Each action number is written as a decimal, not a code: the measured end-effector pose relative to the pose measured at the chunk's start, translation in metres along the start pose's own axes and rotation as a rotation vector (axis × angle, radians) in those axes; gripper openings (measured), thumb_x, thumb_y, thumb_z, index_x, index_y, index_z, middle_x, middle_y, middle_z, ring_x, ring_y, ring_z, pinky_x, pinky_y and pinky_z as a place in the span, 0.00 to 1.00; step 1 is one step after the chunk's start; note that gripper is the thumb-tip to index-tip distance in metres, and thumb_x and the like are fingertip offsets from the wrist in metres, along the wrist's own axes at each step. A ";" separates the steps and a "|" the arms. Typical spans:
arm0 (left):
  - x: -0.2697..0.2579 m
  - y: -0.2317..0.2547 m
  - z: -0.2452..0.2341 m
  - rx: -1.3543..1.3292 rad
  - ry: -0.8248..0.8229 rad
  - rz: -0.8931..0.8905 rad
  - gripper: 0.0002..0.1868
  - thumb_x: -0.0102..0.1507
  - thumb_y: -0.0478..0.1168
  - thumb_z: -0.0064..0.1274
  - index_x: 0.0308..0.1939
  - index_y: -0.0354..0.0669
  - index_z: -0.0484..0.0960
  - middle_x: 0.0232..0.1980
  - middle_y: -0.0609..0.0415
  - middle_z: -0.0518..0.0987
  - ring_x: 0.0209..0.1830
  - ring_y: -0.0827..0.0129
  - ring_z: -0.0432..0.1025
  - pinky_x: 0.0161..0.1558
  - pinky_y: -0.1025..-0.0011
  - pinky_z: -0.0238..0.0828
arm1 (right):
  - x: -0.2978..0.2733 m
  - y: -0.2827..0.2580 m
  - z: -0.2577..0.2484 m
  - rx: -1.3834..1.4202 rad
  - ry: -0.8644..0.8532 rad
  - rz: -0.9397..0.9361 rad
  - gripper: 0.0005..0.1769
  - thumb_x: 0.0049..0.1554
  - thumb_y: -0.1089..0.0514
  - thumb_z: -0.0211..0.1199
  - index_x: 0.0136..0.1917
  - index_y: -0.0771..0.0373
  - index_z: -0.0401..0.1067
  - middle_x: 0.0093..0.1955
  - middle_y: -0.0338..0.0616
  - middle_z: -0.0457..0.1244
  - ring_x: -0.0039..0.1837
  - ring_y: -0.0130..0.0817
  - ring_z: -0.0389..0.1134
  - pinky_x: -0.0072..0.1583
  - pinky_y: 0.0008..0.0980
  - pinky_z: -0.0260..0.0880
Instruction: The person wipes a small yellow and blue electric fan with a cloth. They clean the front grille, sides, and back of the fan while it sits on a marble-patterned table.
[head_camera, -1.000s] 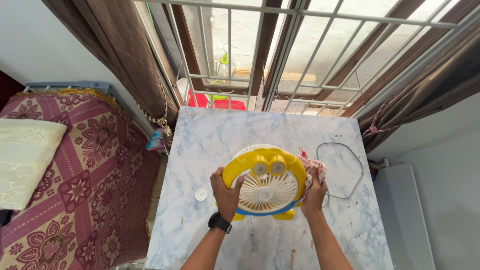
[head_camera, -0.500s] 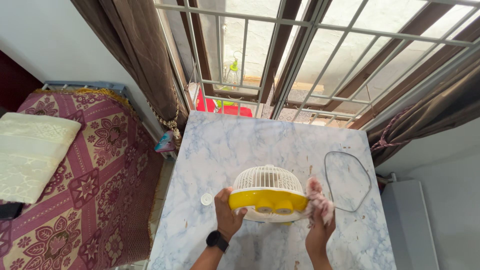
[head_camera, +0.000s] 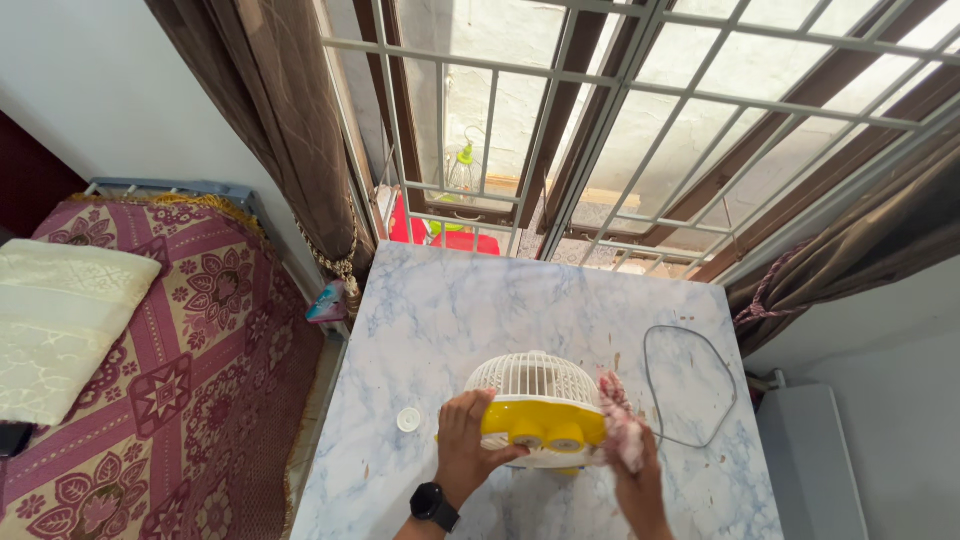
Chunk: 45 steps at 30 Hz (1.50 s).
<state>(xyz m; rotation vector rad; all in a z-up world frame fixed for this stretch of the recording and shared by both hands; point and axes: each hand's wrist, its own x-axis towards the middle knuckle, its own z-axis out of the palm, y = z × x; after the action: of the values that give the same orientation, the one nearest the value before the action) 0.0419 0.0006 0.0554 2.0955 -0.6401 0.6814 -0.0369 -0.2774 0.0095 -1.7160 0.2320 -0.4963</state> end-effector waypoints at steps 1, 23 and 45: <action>-0.001 0.000 0.001 -0.001 0.009 0.002 0.52 0.48 0.65 0.70 0.67 0.42 0.67 0.62 0.48 0.73 0.61 0.51 0.68 0.61 0.52 0.62 | -0.006 -0.014 0.013 0.010 0.009 -0.110 0.34 0.54 0.61 0.66 0.71 0.66 0.60 0.67 0.51 0.60 0.67 0.43 0.63 0.67 0.43 0.63; -0.001 -0.004 -0.007 -0.062 -0.087 -0.002 0.45 0.54 0.56 0.69 0.68 0.41 0.67 0.63 0.45 0.72 0.63 0.48 0.67 0.62 0.52 0.61 | 0.016 -0.087 0.056 -0.551 -0.134 -0.737 0.32 0.51 0.47 0.62 0.65 0.66 0.67 0.69 0.58 0.59 0.72 0.56 0.59 0.76 0.56 0.50; -0.003 -0.003 -0.004 -0.034 -0.040 -0.001 0.47 0.51 0.54 0.72 0.68 0.43 0.67 0.63 0.46 0.73 0.63 0.49 0.67 0.63 0.53 0.62 | 0.114 -0.048 0.022 -0.248 -0.491 0.047 0.19 0.68 0.55 0.55 0.67 0.66 0.71 0.65 0.67 0.61 0.70 0.65 0.57 0.68 0.53 0.58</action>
<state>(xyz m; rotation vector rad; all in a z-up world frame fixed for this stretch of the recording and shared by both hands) 0.0402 0.0061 0.0541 2.0824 -0.6685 0.6250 0.0680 -0.2960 0.0761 -2.0106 -0.0233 0.0005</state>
